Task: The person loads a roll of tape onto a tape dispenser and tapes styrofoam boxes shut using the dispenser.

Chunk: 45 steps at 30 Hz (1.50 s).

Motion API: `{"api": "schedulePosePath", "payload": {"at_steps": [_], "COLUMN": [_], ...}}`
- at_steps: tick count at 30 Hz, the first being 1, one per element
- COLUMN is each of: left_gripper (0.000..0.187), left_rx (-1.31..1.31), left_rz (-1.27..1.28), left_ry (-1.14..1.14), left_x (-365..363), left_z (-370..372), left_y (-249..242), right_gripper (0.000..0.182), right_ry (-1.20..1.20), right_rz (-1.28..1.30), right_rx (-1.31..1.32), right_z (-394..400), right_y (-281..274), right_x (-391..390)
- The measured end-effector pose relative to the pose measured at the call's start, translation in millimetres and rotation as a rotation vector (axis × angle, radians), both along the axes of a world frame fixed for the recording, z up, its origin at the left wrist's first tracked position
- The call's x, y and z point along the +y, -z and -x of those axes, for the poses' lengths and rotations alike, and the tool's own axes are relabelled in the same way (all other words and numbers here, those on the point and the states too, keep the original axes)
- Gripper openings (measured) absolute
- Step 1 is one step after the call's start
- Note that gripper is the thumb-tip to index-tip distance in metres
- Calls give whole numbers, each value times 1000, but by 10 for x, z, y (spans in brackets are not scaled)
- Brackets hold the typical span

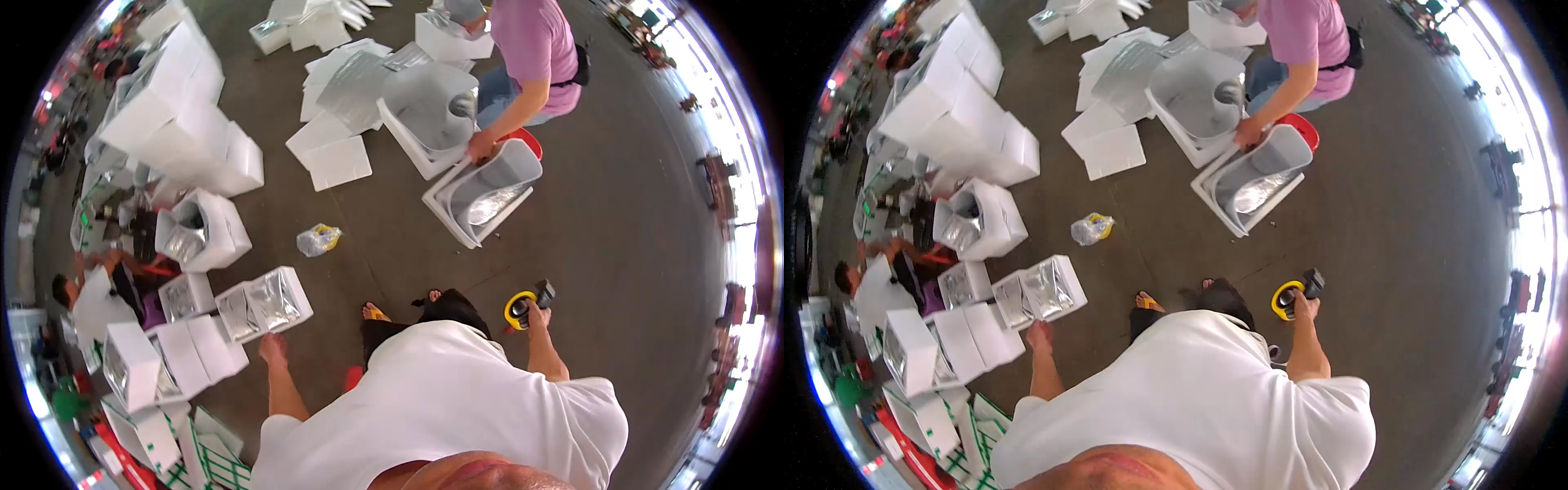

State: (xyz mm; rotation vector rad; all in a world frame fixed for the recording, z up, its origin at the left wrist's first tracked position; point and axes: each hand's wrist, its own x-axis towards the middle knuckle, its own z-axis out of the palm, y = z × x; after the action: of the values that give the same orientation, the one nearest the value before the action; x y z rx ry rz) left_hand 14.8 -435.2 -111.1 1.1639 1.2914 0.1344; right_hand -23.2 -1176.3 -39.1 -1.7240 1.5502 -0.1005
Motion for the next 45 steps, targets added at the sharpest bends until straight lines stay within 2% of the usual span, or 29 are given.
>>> {"api": "schedulePosePath", "payload": {"at_steps": [2, 4, 5, 7, 8, 9, 10, 13, 16, 17, 18, 19, 23, 25, 26, 27, 28, 29, 31, 32, 33, 34, 36, 38, 40, 41, 42, 44, 45], "left_gripper": [11, 10, 10, 13, 21, 26, 29, 34, 32, 33, 33, 33, 24, 20, 18, 14, 11, 9, 7, 8, 9, 9, 14, 9, 13, 19, 17, 12, 13], "left_rx": [41, 25, -17, 127, 155, 127, 72, 19, -77, -3, 54, 97, 239, 254, 248, 256, 261, 300, 328, 231, 77, 67, 209, 168, 356, 247, 174, 60, -6], "left_rz": [98, 152, 286, 148, 118, 10, -20, 159, 114, 79, 77, 74, 16, 33, 37, 40, 45, 66, 96, -378, -914, -907, -815, -934, 51, 250, 265, 235, 309], "left_ry": [207, 409, 660, 828, 1016, 1245, 1315, 1366, 1453, 1415, 1362, 1314, 1072, 970, 938, 903, 872, 895, 928, 1577, 2171, 2178, 2101, 2120, 1123, 999, 912, 775, 857], "left_x": [-199, -799, -1042, -2004, -2363, -2766, -3155, -4228, -4822, -4916, -4974, -4990, -5012, -4986, -4973, -5001, -5023, -4974, -4883, -4821, -4835, -4915, -5135, -5472, -5971, -6199, -6433, -6987, -7091], "left_z": [-516, -884, -1005, -1207, -1294, -1413, -1502, -1747, -1860, -1841, -1804, -1821, -1696, -1589, -1536, -1497, -1471, -1441, -1509, -1545, -1661, -1838, -2220, -2872, -3669, -4095, -4527, -5329, -5709], "left_y": [248, 549, 786, 561, 603, 585, 563, 59, -152, -189, -207, -140, -294, -272, -234, -252, -259, -149, 162, 287, 387, 470, 589, 706, 770, 696, 734, 210, 170], "right_gripper": [51, 52, 53, 50, 46, 42, 38, 37, 41, 44, 50, 52, 47, 40, 38, 43, 50, 56, 55, 55, 45, 35, 36, 40, 40, 41, 41, 41, 41], "right_ry": [164, 270, 344, 416, 470, 534, 597, 740, 788, 814, 801, 767, 712, 574, 551, 528, 540, 539, 550, 556, 577, 601, 648, 688, 700, 699, 741, 777, 766], "right_rz": [48, 2, -52, -71, -84, -71, -61, -134, -248, -318, -303, -330, -414, -421, -382, -381, -373, -390, -386, -376, -368, -360, -360, -386, -330, -292, -312, -363, -367], "right_rx": [-65, -118, -170, -134, -99, -83, -70, -152, -193, -172, -103, -179, -265, -343, -228, -338, -258, -306, -420, -425, -456, -486, -490, -513, -426, -343, -277, -163, -151], "right_z": [306, 613, 766, 1049, 1198, 1328, 1449, 1708, 1879, 1910, 1878, 1852, 1431, 1141, 905, 691, 385, 179, -295, -522, -733, -896, -1150, -1258, -1398, -1524, -1668, -1903, -2025], "right_y": [-142, -161, -122, -60, -22, 83, 218, 462, 759, 793, 831, 873, 928, 1022, 1015, 1020, 856, 924, 864, 765, 651, 539, 329, 398, 231, 151, 61, -41, -39], "right_x": [101, 126, 109, 67, 25, -60, -137, -465, -1036, -1250, -1504, -1708, -2557, -3015, -3231, -3365, -3507, -3674, -3879, -3935, -3976, -3988, -3962, -4073, -4014, -4019, -4016, -4023, -4013]}}
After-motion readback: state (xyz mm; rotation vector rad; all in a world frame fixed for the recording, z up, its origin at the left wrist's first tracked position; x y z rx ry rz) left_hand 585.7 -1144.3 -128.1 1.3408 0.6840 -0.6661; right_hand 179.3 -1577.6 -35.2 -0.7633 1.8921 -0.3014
